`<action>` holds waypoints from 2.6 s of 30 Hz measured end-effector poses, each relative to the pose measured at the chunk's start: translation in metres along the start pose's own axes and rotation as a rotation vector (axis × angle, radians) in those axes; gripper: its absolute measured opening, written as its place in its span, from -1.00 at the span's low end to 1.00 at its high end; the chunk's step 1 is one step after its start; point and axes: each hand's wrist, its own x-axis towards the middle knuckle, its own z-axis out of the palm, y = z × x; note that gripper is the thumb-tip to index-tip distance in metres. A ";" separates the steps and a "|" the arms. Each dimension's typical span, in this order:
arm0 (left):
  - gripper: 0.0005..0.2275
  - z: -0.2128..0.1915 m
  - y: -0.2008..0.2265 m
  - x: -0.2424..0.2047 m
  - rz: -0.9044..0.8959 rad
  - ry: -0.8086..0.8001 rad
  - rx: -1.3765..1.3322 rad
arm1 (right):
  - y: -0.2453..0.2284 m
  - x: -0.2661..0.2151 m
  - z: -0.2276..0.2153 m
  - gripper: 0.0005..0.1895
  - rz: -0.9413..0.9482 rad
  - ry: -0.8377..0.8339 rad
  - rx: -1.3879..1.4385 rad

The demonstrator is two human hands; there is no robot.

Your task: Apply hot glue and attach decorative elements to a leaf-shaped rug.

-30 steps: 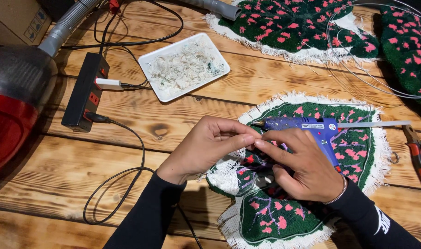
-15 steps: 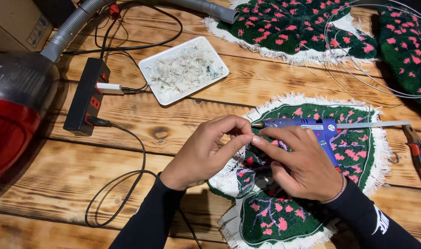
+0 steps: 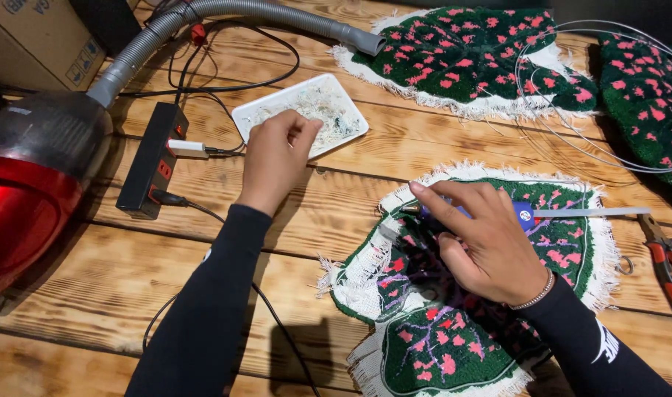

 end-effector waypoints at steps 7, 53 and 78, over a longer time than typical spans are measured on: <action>-0.83 -0.004 -0.041 0.031 0.225 0.133 0.484 | 0.032 -0.028 0.003 -0.68 0.173 0.201 0.126; -0.93 0.033 -0.035 -0.032 0.126 -0.073 0.485 | 0.090 0.182 0.140 -0.69 -0.223 0.434 0.040; -0.74 0.077 0.021 -0.043 -0.182 -0.399 0.000 | 0.102 -0.135 0.012 -0.48 1.050 0.052 0.793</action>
